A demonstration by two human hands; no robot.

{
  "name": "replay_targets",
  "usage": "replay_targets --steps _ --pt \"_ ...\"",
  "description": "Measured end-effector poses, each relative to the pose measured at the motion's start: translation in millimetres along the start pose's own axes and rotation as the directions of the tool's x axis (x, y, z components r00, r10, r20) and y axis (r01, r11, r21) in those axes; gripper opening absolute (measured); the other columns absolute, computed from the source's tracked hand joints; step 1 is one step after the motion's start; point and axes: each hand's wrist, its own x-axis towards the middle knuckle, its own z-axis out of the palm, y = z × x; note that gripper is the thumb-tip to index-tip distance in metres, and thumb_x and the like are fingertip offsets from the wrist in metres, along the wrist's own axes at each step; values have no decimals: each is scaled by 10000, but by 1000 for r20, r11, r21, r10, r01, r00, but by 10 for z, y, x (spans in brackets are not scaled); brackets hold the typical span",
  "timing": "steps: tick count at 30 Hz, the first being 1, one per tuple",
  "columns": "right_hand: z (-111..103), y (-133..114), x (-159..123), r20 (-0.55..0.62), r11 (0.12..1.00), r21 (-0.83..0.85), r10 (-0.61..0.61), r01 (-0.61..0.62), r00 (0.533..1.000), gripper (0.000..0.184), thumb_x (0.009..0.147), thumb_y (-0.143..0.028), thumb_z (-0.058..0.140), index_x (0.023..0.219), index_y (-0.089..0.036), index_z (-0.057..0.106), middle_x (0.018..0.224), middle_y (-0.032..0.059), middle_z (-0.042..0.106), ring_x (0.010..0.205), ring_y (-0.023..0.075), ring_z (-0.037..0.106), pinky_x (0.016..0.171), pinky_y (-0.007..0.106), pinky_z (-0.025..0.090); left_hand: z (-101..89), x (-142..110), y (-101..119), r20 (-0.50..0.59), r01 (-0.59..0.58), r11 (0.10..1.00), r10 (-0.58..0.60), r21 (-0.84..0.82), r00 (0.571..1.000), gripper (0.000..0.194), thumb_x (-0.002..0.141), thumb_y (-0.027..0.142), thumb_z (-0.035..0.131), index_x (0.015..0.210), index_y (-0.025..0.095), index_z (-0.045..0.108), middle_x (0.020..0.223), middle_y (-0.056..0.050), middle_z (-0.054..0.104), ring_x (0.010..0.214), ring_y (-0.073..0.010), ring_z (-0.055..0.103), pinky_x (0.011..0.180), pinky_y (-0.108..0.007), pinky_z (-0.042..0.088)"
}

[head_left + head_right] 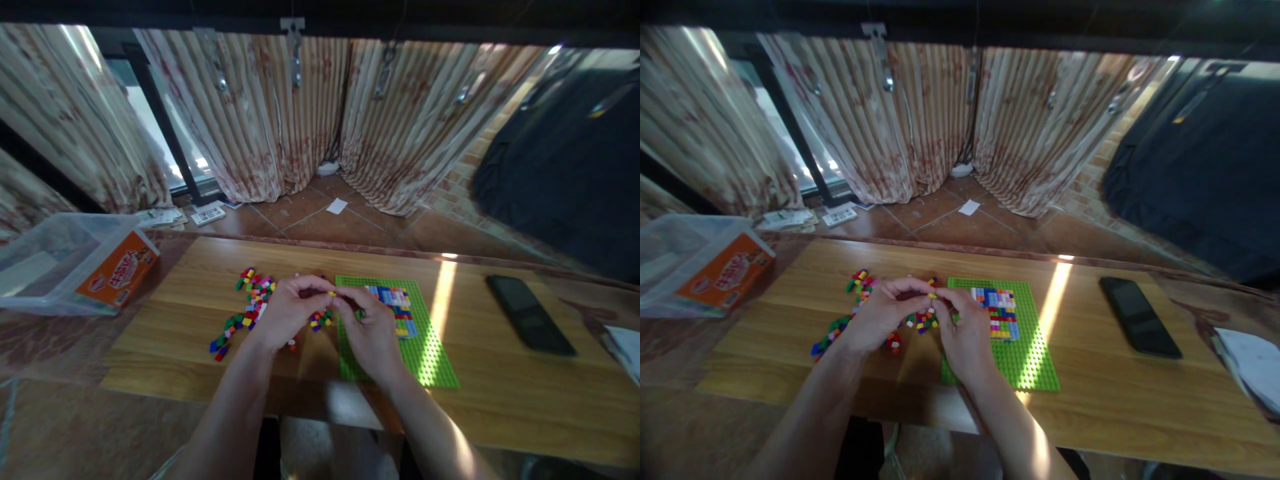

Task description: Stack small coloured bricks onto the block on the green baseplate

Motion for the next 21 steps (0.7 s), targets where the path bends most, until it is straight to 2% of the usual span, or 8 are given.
replay_targets --steps 4,8,12,15,21 --pt "-113 34 14 -30 995 73 63 -61 998 152 872 -272 591 939 -243 725 868 27 734 805 185 670 743 319 519 166 32 -64 -10 -6 998 6 -57 1000 172 670 224 766 824 153 740 740 4 681 677 -98 592 682 -231 471" --pt "-328 80 58 -37 998 25 55 -54 998 131 855 -287 616 902 -268 737 839 9 723 782 173 654 721 323 511 276 70 -110 12 -5 998 6 -70 1000 224 671 220 764 882 152 730 791 -8 689 682 -100 594 678 -242 475" --pt "-639 231 118 -91 996 -92 9 -18 996 118 839 -308 633 851 -261 741 896 27 692 791 171 630 707 336 510 324 96 -162 -4 -11 999 11 50 1000 217 733 212 697 940 151 720 867 -32 696 708 -118 611 684 -259 483" --pt "-804 368 130 -89 988 -150 33 -46 995 119 833 -314 645 842 -256 748 944 40 664 850 186 627 751 364 516 354 118 -210 10 -38 985 37 169 999 194 772 204 648 943 143 717 867 -45 703 739 -133 615 706 -266 485" --pt "-793 509 104 16 976 -219 10 -7 1000 116 835 -297 649 807 -277 759 958 48 634 896 209 607 803 412 511 458 160 -265 54 -107 929 94 353 994 191 784 175 618 947 147 712 928 -64 722 851 -174 636 775 -292 491"
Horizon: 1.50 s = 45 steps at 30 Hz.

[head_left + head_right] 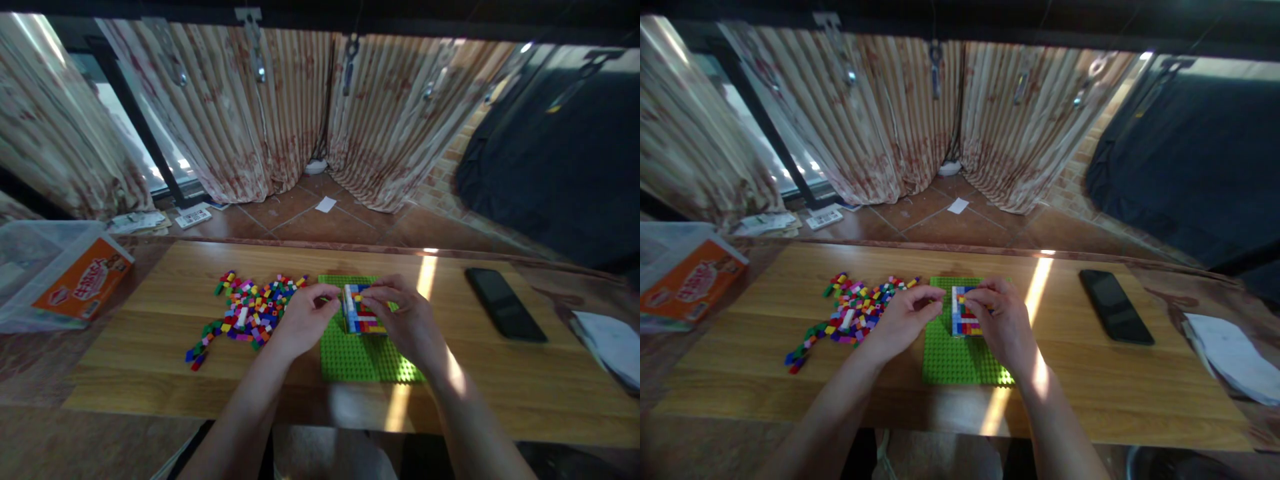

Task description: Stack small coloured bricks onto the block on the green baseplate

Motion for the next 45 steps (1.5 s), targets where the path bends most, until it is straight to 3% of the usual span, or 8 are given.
replay_targets --steps 13,18,23,26,29,37,45 --pt "101 -29 -13 -25 997 -76 -25 23 999 125 832 -247 642 787 -274 755 961 46 628 921 222 579 827 428 495 86 -10 -46 82 -31 999 29 29 996 236 809 176 581 995 167 725 935 -56 735 852 -182 650 789 -299 503" --pt "142 -31 -9 -57 997 10 72 -71 996 83 795 -244 668 766 -261 744 1004 52 634 966 234 594 856 451 498 91 -24 -35 88 -24 999 21 41 996 252 811 170 575 1015 168 723 932 -56 734 837 -181 651 778 -299 504" --pt "153 -31 11 -85 974 139 191 -178 978 47 732 -248 699 755 -233 736 992 57 633 885 210 622 778 401 527 91 -27 -32 91 -36 998 32 42 995 249 819 172 569 1017 171 720 925 -55 733 832 -178 650 765 -292 509" --pt "152 -18 24 -84 956 218 221 -198 972 71 731 -276 691 750 -220 731 976 57 633 834 190 624 750 379 532 90 -28 -13 79 -41 997 36 60 996 241 819 162 570 1007 164 720 939 -62 733 844 -182 651 766 -294 515" --pt "157 -23 34 -113 963 191 213 -190 970 73 725 -284 689 730 -223 728 956 52 635 835 189 620 750 371 531 93 -41 18 48 -77 995 74 65 996 247 823 143 562 1016 165 714 972 -66 728 863 -177 653 784 -297 523" --pt "173 -75 47 -104 969 155 212 -194 972 73 729 -265 661 709 -227 720 953 58 640 861 203 622 743 370 531 146 -91 28 72 -289 876 284 385 956 266 889 168 525 1078 217 706 995 -66 679 935 -188 636 875 -353 514" --pt "190 -62 47 -111 971 149 207 -189 972 66 723 -237 651 718 -223 716 946 56 640 859 203 615 762 375 521 202 -98 3 102 -353 804 349 478 932 269 921 141 460 1069 173 682 991 -74 685 923 -176 652 858 -318 535"
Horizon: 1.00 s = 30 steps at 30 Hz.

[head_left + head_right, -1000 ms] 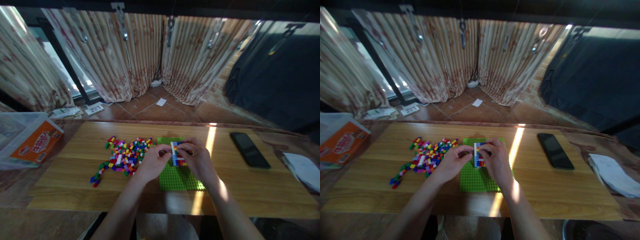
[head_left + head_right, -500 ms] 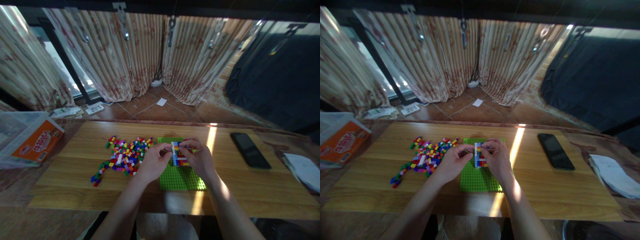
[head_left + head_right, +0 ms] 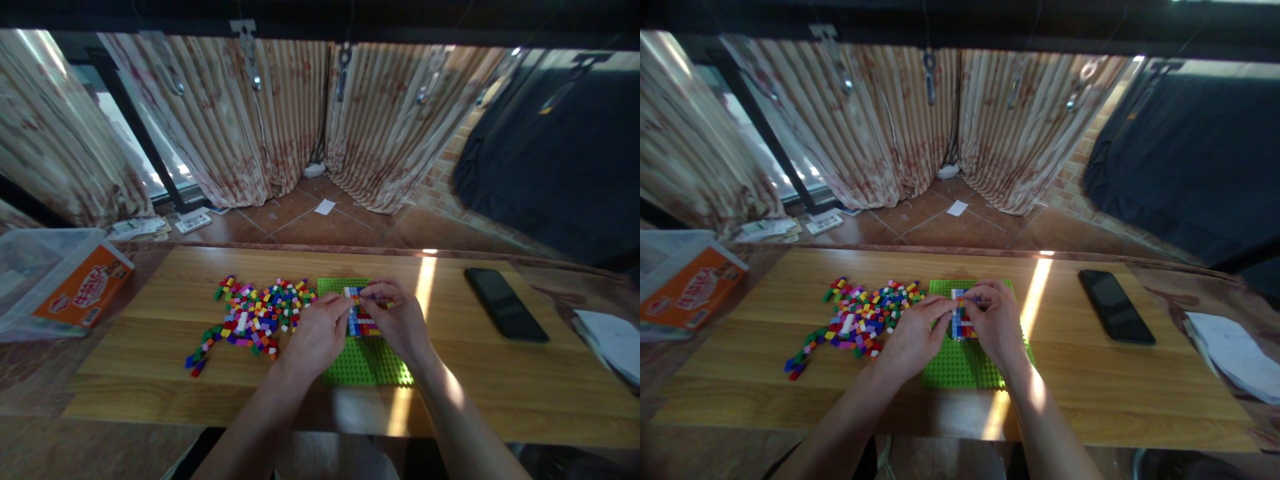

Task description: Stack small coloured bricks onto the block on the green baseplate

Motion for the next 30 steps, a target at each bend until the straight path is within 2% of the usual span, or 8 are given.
replay_targets --steps 8,15,17,21,24,26,28,30 --pt "9 -3 -4 14 999 -39 -21 21 1000 103 728 -233 621 744 -229 722 944 59 651 909 223 608 833 411 504 -10 12 69 67 16 992 -24 123 997 252 921 123 418 986 161 658 968 -82 686 935 -202 646 858 -338 532" --pt "-13 109 -9 23 997 -78 6 -5 1000 161 721 -352 637 761 -230 734 956 66 663 874 231 627 776 406 526 17 -112 85 49 13 992 -19 128 999 295 928 171 424 1146 184 624 996 -72 701 933 -195 655 847 -332 545" --pt "-26 156 0 37 995 -99 11 -7 999 182 719 -385 647 771 -235 736 964 59 670 862 227 635 775 400 525 -40 -117 39 0 25 992 -25 122 1000 303 927 196 444 1176 206 617 1007 -58 708 936 -189 659 850 -328 547" --pt "-52 180 11 59 988 -157 5 4 998 215 714 -438 654 769 -248 738 977 51 680 858 232 647 762 390 524 -397 -100 -263 -272 149 984 -116 103 955 261 902 192 492 1108 194 652 1052 -62 717 967 -181 658 904 -324 526" --pt "-62 171 11 67 977 -208 -31 45 997 233 727 -461 635 760 -252 734 966 47 683 874 240 645 782 399 514 -813 -151 -655 -475 375 922 -287 100 832 228 879 222 529 1043 169 678 1010 -91 723 894 -195 671 851 -334 541" --pt "-65 174 9 72 970 -231 -54 69 996 244 742 -470 620 770 -255 732 973 45 682 895 245 641 798 406 506 -1067 -231 -917 -520 486 871 -383 71 763 237 869 247 539 1033 156 685 1024 -105 723 875 -206 678 829 -345 547" --pt "-67 186 10 78 966 -247 -60 78 995 246 752 -473 611 778 -259 730 980 41 682 906 248 639 805 411 500 -1244 -323 -1128 -529 500 862 -389 79 754 258 875 281 534 1046 165 689 1047 -101 724 938 -214 675 884 -353 533" --pt "-69 199 14 81 963 -259 -61 80 995 244 757 -472 609 777 -260 728 978 39 681 904 249 640 798 411 499 -1329 -399 -1269 -469 460 882 -363 107 805 314 901 314 492 1098 157 679 1110 -110 712 1034 -223 654 966 -376 496"
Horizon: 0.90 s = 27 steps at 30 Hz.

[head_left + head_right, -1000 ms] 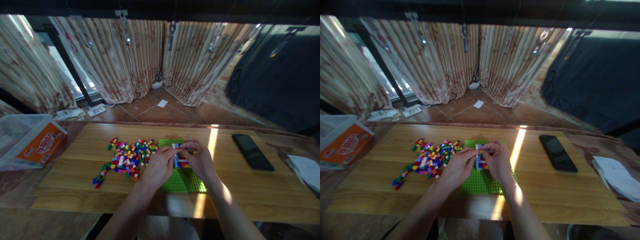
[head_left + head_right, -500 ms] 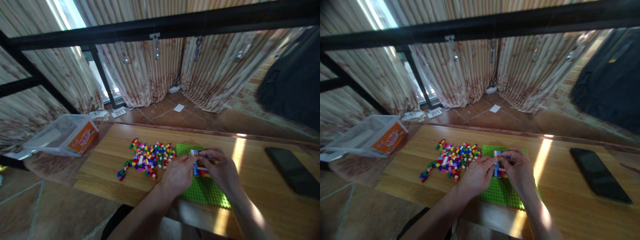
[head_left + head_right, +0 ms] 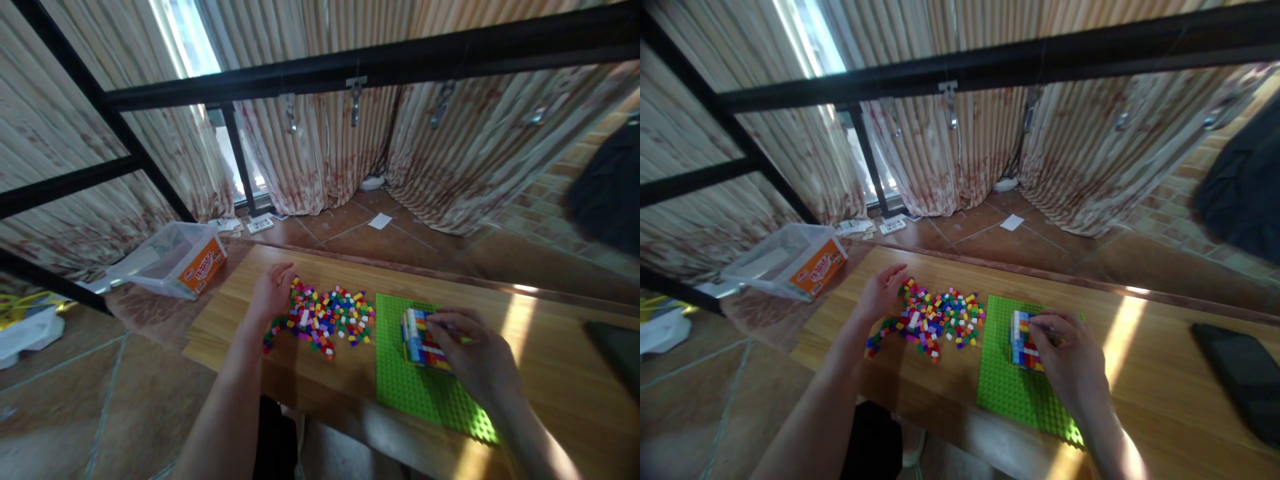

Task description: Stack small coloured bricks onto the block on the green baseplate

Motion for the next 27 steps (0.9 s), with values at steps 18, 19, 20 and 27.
replay_targets --steps 18,19,20,27 --pt "-24 -46 13 -2 997 -65 -39 38 999 288 764 -508 573 767 -258 717 935 55 685 844 258 642 723 409 493 189 -139 190 321 -99 981 148 -164 935 494 969 400 327 1242 116 625 1216 -140 677 1155 -227 613 1049 -398 434" --pt "-24 -47 12 -3 997 -61 -45 45 999 286 767 -506 572 766 -258 716 934 54 683 842 255 640 726 407 493 187 -152 223 333 -98 979 153 -178 930 489 969 395 330 1243 117 625 1209 -140 680 1145 -228 619 1042 -399 440" --pt "-24 -46 11 -4 997 -57 -53 53 999 284 771 -502 571 766 -257 715 936 54 683 841 252 640 728 405 493 183 -163 256 347 -94 977 157 -190 924 483 967 391 337 1240 118 627 1199 -140 685 1132 -230 627 1035 -403 446" --pt "-16 -30 6 -20 992 -67 -110 109 994 251 801 -473 577 779 -259 706 937 50 683 862 245 636 729 387 493 152 -205 421 390 -22 942 159 -335 907 448 956 420 391 1243 177 633 1206 -109 690 1102 -229 645 961 -381 502"
